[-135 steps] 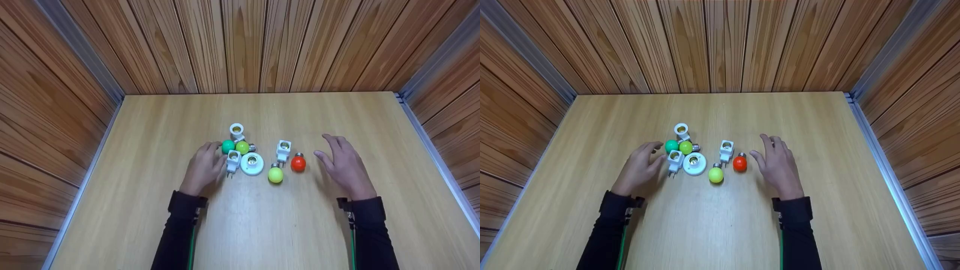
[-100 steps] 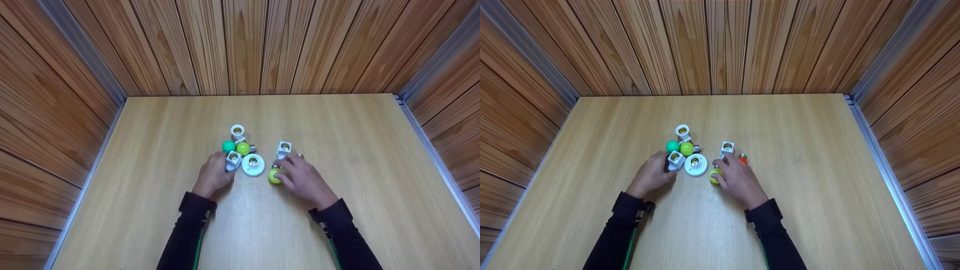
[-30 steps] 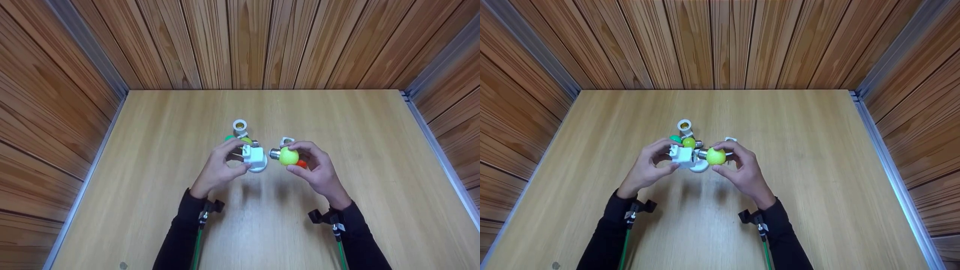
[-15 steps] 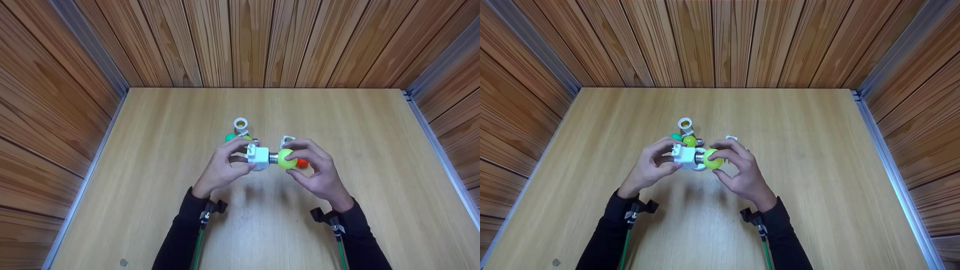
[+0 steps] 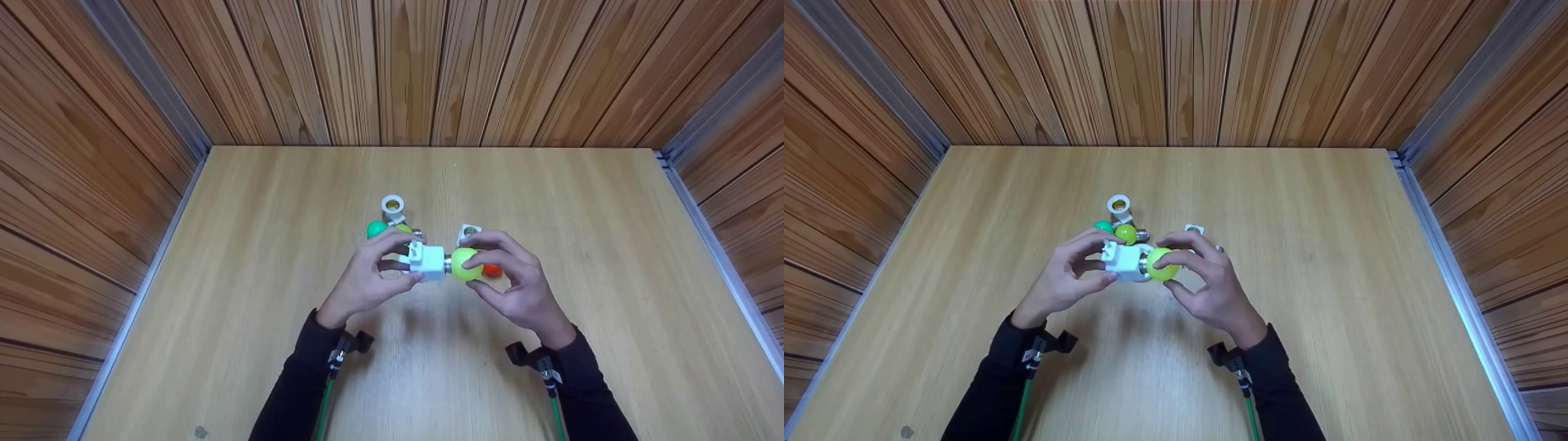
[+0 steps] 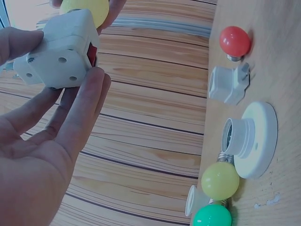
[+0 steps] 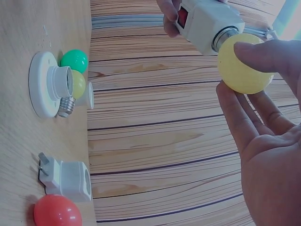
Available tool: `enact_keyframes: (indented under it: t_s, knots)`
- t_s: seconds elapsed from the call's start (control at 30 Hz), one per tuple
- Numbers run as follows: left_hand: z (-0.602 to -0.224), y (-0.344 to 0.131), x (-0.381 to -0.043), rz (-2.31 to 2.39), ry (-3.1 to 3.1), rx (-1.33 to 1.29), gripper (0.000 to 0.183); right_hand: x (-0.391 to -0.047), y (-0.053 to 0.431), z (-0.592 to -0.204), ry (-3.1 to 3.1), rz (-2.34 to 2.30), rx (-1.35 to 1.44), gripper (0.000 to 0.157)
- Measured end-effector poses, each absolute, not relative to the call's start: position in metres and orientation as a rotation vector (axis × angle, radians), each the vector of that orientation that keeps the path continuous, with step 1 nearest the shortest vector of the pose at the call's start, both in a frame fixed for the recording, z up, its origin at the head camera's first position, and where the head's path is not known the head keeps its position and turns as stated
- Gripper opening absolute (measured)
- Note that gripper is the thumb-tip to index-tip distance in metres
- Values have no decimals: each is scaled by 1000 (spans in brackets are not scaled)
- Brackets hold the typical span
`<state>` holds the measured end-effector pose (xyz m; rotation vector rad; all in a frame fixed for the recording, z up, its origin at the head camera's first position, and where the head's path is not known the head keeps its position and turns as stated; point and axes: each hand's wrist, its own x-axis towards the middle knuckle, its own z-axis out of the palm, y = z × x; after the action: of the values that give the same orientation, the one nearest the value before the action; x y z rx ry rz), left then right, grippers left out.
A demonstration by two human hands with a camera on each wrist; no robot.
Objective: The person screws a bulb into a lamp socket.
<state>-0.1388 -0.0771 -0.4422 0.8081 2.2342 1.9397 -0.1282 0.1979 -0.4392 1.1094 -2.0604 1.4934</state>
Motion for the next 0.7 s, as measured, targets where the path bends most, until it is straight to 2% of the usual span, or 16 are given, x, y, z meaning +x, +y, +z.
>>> enact_keyframes:
  t_s: [0.37,0.7]
  knots:
    - [-441,-76,-137,1943,2273,837,48,-128,197,-439,-2036,1529,1117,43]
    - [-442,-76,-137,1949,2305,911,46,-126,200,-440,-2185,1627,1003,43]
